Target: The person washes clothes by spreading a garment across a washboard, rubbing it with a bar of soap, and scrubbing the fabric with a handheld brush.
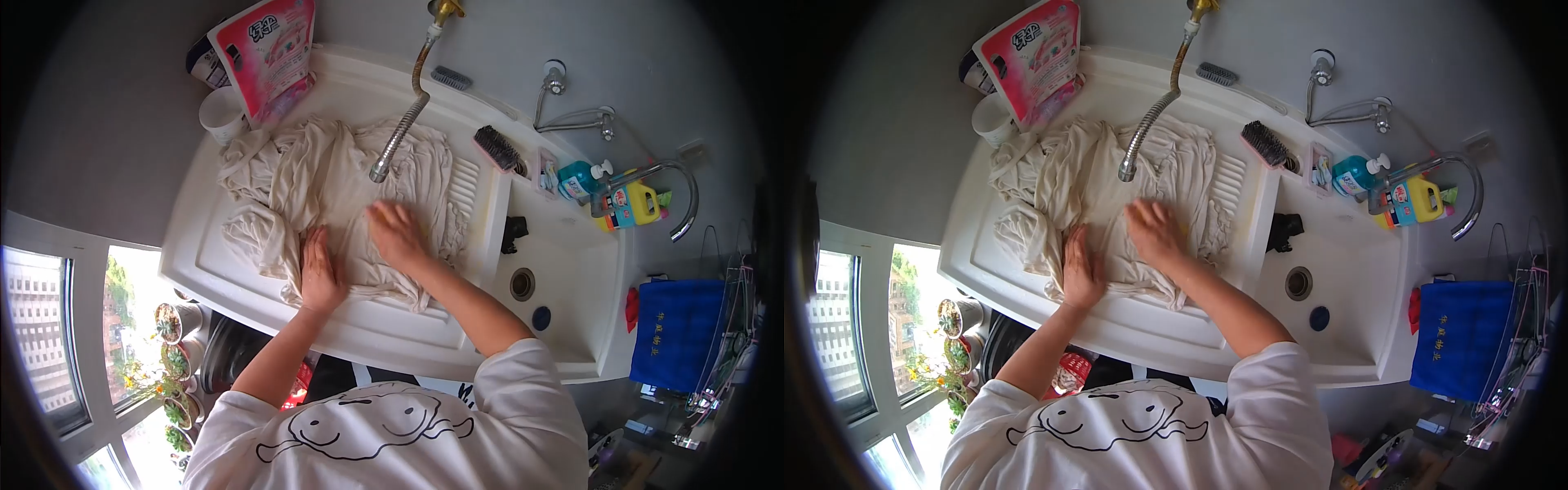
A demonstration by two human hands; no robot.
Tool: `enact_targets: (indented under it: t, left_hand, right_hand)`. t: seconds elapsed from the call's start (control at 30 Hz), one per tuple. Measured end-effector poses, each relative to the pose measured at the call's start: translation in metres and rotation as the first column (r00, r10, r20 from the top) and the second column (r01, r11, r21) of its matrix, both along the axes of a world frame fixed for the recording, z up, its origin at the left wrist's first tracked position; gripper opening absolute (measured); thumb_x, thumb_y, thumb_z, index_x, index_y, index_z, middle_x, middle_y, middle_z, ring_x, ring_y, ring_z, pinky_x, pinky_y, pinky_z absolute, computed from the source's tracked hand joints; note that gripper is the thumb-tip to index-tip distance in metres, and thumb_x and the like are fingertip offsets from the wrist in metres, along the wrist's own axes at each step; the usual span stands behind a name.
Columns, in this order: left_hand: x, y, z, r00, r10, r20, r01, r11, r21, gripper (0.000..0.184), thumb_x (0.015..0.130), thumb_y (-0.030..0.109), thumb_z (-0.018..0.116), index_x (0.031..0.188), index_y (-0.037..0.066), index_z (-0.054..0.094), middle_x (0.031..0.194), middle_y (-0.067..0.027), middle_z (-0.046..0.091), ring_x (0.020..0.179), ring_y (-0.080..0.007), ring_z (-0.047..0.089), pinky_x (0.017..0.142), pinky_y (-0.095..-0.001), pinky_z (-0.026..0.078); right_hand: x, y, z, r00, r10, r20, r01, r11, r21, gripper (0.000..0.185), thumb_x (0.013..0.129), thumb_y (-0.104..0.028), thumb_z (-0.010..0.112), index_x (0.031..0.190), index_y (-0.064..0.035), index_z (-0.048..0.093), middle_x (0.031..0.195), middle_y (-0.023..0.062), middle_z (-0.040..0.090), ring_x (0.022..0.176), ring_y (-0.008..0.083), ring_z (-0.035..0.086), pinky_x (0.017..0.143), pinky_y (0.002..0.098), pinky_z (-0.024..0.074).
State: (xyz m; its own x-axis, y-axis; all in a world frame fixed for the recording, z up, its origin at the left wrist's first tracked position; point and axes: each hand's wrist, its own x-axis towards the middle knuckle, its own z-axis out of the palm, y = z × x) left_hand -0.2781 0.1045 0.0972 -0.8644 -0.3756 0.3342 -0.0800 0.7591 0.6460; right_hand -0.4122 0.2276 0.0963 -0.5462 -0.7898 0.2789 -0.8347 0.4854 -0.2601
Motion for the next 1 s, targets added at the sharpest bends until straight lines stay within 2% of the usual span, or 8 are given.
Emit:
enact_targets:
  t: [0.1, 0.27, 0.37, 0.6, 0.73, 0.8, 0.93, 1.0]
  left_hand:
    - [0.0, 0.0, 0.007, 1.0, -0.006, 0.005, 0.006, 0.999, 0.033, 0.05, 0.071, 0.005, 0.047, 0.117, -0.006, 0.032, 0.118, -0.0214, 0.04, 0.112, -0.0373, 0.035, 0.098, -0.0454, 0.024]
    - [-0.003, 0.056, 0.032, 0.914, -0.383, 0.132, 0.395, 0.916, -0.077, 0.051, 0.072, 0.03, 0.059, 0.108, -0.003, 0.045, 0.114, -0.017, 0.045, 0.111, -0.0324, 0.039, 0.097, -0.046, 0.024]
    - [-0.026, 0.099, 0.014, 0.91, -0.339, 0.237, 0.386, 0.903, -0.191, 0.05, 0.076, 0.03, 0.053, 0.114, -0.001, 0.043, 0.122, -0.0218, 0.038, 0.117, -0.0326, 0.034, 0.099, -0.0436, 0.022]
    - [-0.039, 0.141, -0.003, 0.86, -0.482, 0.167, 0.5, 0.861, -0.089, 0.043, 0.078, 0.022, 0.048, 0.116, 0.001, 0.043, 0.125, -0.0234, 0.036, 0.119, -0.0326, 0.032, 0.1, -0.0396, 0.023]
    - [-0.034, 0.137, 0.029, 0.713, -0.676, 0.188, 0.677, 0.733, 0.067, 0.048, 0.078, 0.025, 0.049, 0.12, 0.003, 0.04, 0.128, -0.0192, 0.034, 0.12, -0.0328, 0.03, 0.099, -0.0395, 0.023]
    - [-0.026, 0.11, 0.041, 0.833, -0.465, 0.3, 0.512, 0.853, -0.098, 0.059, 0.077, 0.035, 0.051, 0.124, 0.004, 0.035, 0.13, -0.018, 0.032, 0.123, -0.0338, 0.024, 0.1, -0.0496, 0.016]
    - [0.007, 0.061, 0.031, 0.789, -0.286, 0.544, 0.439, 0.882, -0.173, 0.077, 0.071, 0.049, 0.055, 0.128, 0.004, 0.028, 0.135, -0.0224, 0.016, 0.125, -0.04, 0.012, 0.097, -0.0567, 0.011]
    - [0.013, 0.064, 0.035, 0.782, -0.312, 0.54, 0.47, 0.863, -0.182, 0.078, 0.07, 0.05, 0.054, 0.128, 0.004, 0.029, 0.135, -0.0213, 0.016, 0.126, -0.0389, 0.011, 0.097, -0.0568, 0.011]
  right_hand:
    - [-0.018, 0.022, 0.01, 0.955, 0.278, 0.107, -0.269, 0.959, -0.091, 0.042, 0.075, -0.015, 0.057, 0.115, -0.0144, 0.048, 0.119, 0.0086, 0.042, 0.107, 0.026, 0.041, 0.089, 0.0382, 0.0331]
    - [-0.095, 0.018, -0.007, 0.968, -0.248, -0.034, 0.243, 0.963, -0.113, 0.046, 0.074, -0.016, 0.055, 0.119, -0.0123, 0.042, 0.118, 0.0117, 0.042, 0.102, 0.0297, 0.042, 0.086, 0.0389, 0.0346]
    - [-0.113, 0.002, 0.007, 0.823, -0.495, 0.279, 0.537, 0.838, -0.098, 0.059, 0.071, -0.013, 0.055, 0.125, -0.011, 0.032, 0.115, 0.0139, 0.041, 0.101, 0.0311, 0.046, 0.083, 0.0384, 0.0397]
    - [-0.118, -0.019, 0.038, 0.976, -0.162, 0.143, 0.09, 0.907, 0.41, 0.04, 0.066, -0.009, 0.056, 0.104, -0.0066, 0.045, 0.098, 0.0157, 0.054, 0.091, 0.0324, 0.053, 0.076, 0.0406, 0.0429]
    - [-0.146, 0.035, 0.025, 0.83, -0.555, 0.061, 0.507, 0.795, 0.334, 0.031, 0.068, -0.013, 0.058, 0.097, -0.0063, 0.049, 0.09, 0.0137, 0.056, 0.087, 0.0295, 0.054, 0.071, 0.0407, 0.0421]
    - [-0.125, 0.039, 0.022, 0.751, -0.648, -0.124, 0.66, 0.733, 0.167, 0.034, 0.07, -0.021, 0.06, 0.099, -0.007, 0.05, 0.093, 0.0127, 0.053, 0.088, 0.0286, 0.051, 0.072, 0.0404, 0.0411]
    - [-0.01, 0.005, 0.007, 0.945, 0.327, 0.018, -0.327, 0.945, 0.018, 0.042, 0.08, -0.035, 0.048, 0.116, -0.0137, 0.047, 0.117, 0.0123, 0.04, 0.11, 0.027, 0.038, 0.09, 0.0418, 0.0312]
    - [-0.043, 0.002, 0.002, 0.964, 0.265, -0.007, -0.262, 0.957, 0.122, 0.043, 0.081, -0.033, 0.047, 0.12, -0.0161, 0.042, 0.123, 0.0128, 0.035, 0.114, 0.0276, 0.033, 0.094, 0.0418, 0.0266]
